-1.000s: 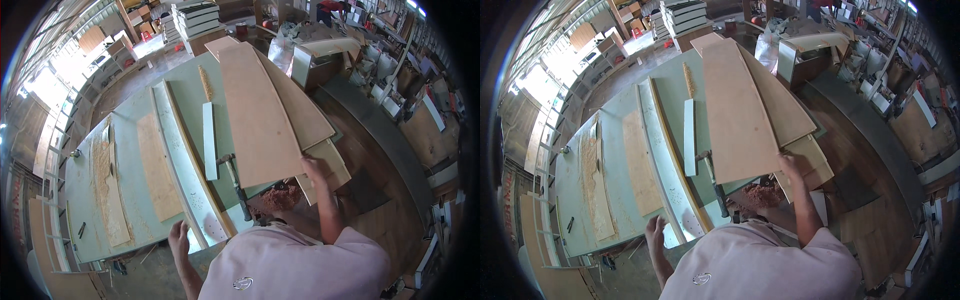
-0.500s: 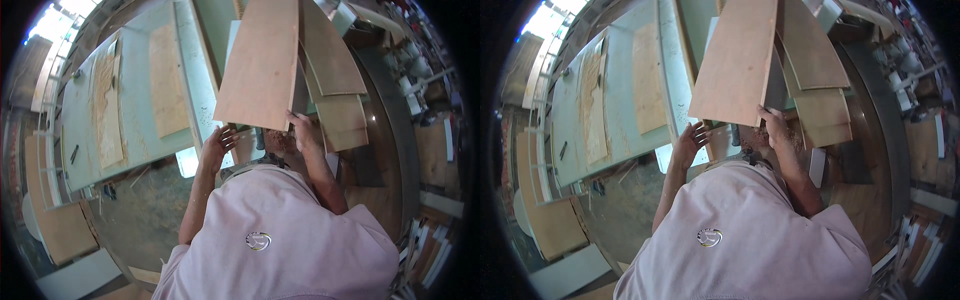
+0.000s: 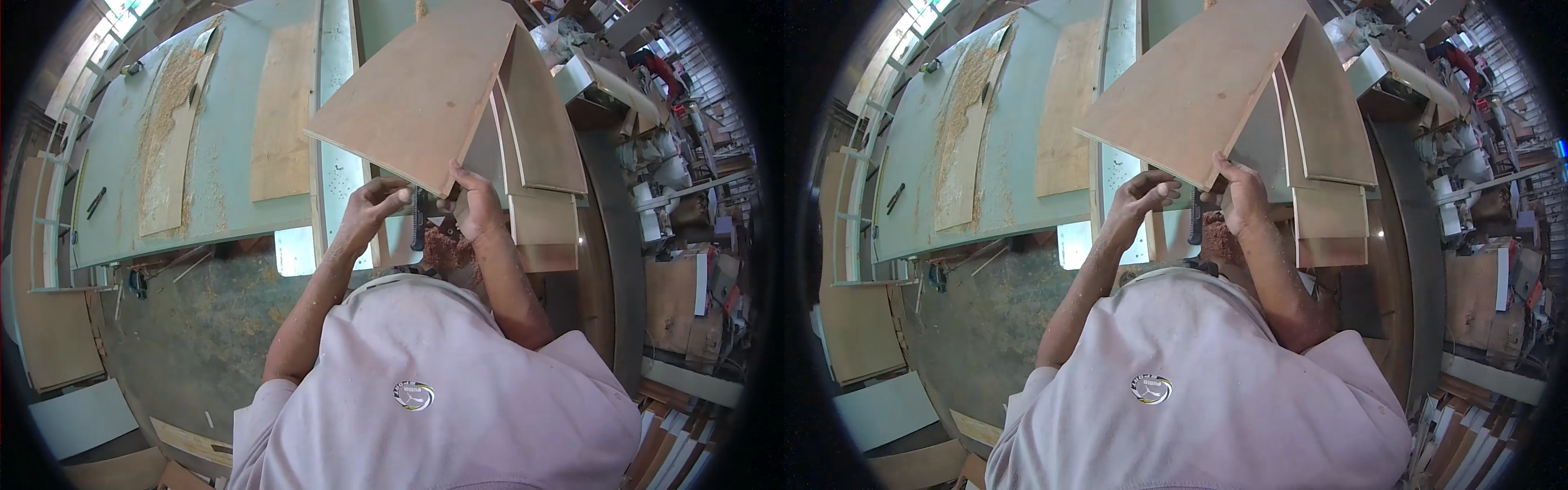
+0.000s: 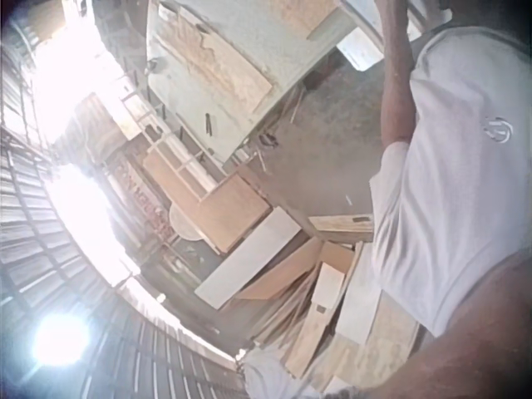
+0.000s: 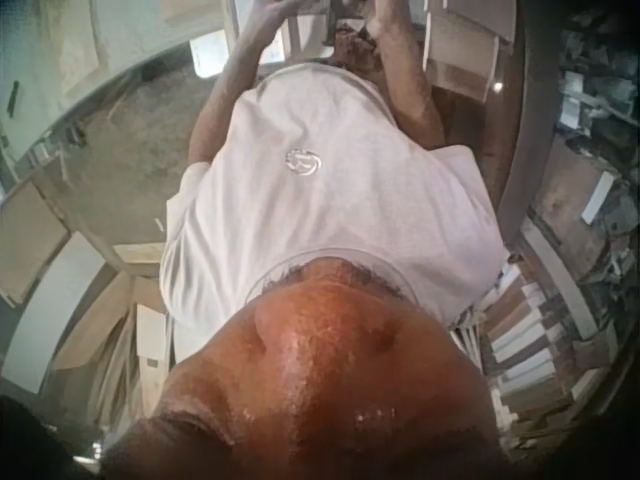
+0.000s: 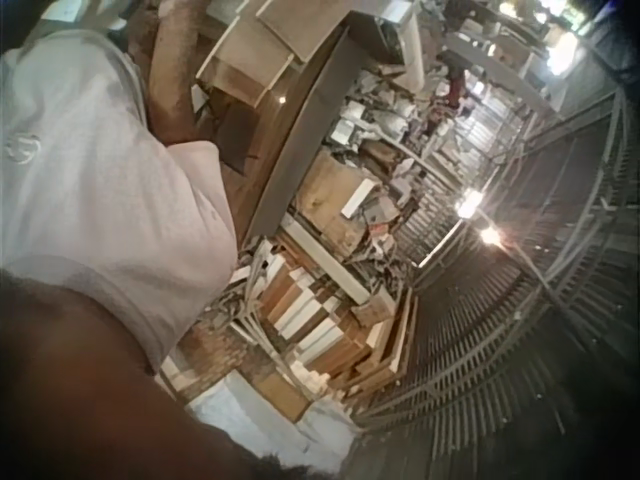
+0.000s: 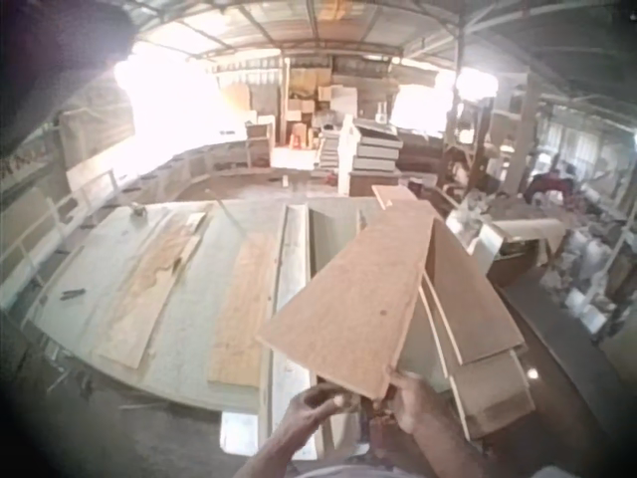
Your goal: The person measures a wooden component using a tape measure, walks across the workshop to a table, and uses a hammer to join two wooden pieces together.
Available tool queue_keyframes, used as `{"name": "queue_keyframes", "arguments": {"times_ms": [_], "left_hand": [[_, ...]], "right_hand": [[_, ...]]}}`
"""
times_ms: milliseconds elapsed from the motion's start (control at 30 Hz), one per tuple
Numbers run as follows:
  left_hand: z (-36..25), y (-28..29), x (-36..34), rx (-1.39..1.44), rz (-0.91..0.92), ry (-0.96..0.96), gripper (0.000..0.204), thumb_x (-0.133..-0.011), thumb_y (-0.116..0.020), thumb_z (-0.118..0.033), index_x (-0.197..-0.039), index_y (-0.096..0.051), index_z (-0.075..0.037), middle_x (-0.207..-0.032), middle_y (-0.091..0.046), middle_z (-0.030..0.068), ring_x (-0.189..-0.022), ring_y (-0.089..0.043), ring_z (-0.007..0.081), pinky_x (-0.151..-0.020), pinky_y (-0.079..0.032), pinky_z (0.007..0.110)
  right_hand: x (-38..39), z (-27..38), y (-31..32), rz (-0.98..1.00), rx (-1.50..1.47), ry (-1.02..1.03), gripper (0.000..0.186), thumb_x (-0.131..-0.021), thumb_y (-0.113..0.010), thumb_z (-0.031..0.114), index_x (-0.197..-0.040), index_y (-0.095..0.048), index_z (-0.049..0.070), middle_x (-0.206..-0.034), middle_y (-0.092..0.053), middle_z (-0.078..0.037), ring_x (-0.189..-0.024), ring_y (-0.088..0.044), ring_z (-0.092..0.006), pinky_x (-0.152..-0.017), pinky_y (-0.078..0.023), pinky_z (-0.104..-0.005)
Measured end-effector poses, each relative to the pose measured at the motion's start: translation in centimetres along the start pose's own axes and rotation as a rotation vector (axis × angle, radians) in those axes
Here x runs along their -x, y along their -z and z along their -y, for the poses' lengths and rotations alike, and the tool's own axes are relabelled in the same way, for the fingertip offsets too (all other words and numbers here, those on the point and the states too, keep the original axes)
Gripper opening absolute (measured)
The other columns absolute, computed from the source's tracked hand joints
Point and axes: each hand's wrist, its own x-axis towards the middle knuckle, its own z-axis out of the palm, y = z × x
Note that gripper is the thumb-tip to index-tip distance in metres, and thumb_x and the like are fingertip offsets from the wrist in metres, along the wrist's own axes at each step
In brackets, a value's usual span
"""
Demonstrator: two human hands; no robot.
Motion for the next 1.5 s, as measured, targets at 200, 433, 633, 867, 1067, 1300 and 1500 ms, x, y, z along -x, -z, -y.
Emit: {"name": "queue_keyframes", "arguments": {"times_ms": [200, 433, 633, 867, 1067, 1300, 1500], "left_hand": [[-0.8, -1.4, -1.3, -0.097, -0.061, 0.010, 0.056, -0.083, -0.077, -0.047, -0.109, -0.067, 0.002, -0.100, -0.071, 0.0117, -0.096, -0.066, 0.0178, -0.090, -0.050, 0.035], [2.1, 1.3, -0.7, 0.001, -0.251, 0.015, 0.054, -0.099, -0.056, -0.049, -0.112, -0.064, 0.003, -0.092, -0.067, 0.0077, -0.083, -0.063, 0.0155, -0.077, -0.052, 0.032], [-0.7, -0.3, 1.6, 0.488, -0.414, 0.087, 0.047, -0.100, -0.058, -0.036, -0.128, -0.052, 0.002, -0.111, -0.066, 0.0101, -0.103, -0.066, 0.0203, -0.091, -0.052, 0.038], [2.4, 4.8, 8.5, 0.508, -0.527, 0.191, 0.047, -0.096, -0.060, -0.015, -0.137, -0.045, 0.002, -0.125, -0.061, 0.0108, -0.114, -0.062, 0.0218, -0.096, -0.052, 0.037], [3.9, 7.6, 18.8, 0.463, -0.615, 0.241, 0.052, -0.095, -0.061, -0.014, -0.138, -0.043, 0.008, -0.131, -0.059, 0.0146, -0.120, -0.060, 0.0228, -0.103, -0.047, 0.038], [4.1, 6.5, 27.3, 0.430, -0.737, 0.189, 0.044, -0.093, -0.062, -0.011, -0.131, -0.051, 0.007, -0.123, -0.064, 0.0141, -0.114, -0.062, 0.0233, -0.103, -0.046, 0.040], [5.8, 8.4, 32.6, 0.315, -0.878, 0.214, 0.044, -0.090, -0.064, -0.008, -0.130, -0.051, 0.007, -0.121, -0.065, 0.0124, -0.110, -0.064, 0.0222, -0.097, -0.049, 0.038]], "right_hand": [[0.3, 0.1, -1.3, 0.074, -0.026, 0.005, 0.032, -0.096, -0.062, 0.030, -0.114, -0.064, 0.004, -0.100, -0.068, -0.006, -0.083, -0.065, -0.0171, -0.063, -0.051, -0.0325], [1.0, -1.6, -1.0, 0.110, -0.039, -0.081, 0.030, -0.095, -0.062, 0.026, -0.114, -0.063, 0.002, -0.101, -0.068, -0.007, -0.084, -0.066, -0.0179, -0.062, -0.053, -0.0300], [0.2, -6.1, -1.1, 0.280, 0.002, -0.225, 0.033, -0.091, -0.069, 0.023, -0.111, -0.063, -0.002, -0.097, -0.069, -0.010, -0.081, -0.067, -0.0204, -0.071, -0.054, -0.0357], [-4.6, -5.5, -0.1, 0.352, 0.286, -0.380, 0.074, -0.088, -0.070, 0.047, -0.137, -0.047, -0.002, -0.137, -0.053, -0.018, -0.122, -0.053, -0.0202, -0.104, -0.039, -0.0487], [-16.5, -2.4, 3.3, 0.343, -0.262, -0.157, 0.059, -0.094, -0.062, 0.041, -0.140, -0.048, 0.006, -0.137, -0.056, -0.011, -0.123, -0.055, -0.0239, -0.109, -0.038, -0.0470], [-27.3, 0.3, 4.9, 0.218, -0.246, -0.082, 0.061, -0.091, -0.068, 0.034, -0.136, -0.048, -0.001, -0.133, -0.058, -0.015, -0.123, -0.054, -0.0267, -0.108, -0.040, -0.0402], [-26.0, -5.6, 4.6, 0.157, -0.299, -0.071, 0.049, -0.091, -0.068, 0.023, -0.130, -0.053, -0.002, -0.127, -0.060, -0.015, -0.116, -0.057, -0.0275, -0.106, -0.043, -0.0397]]}}
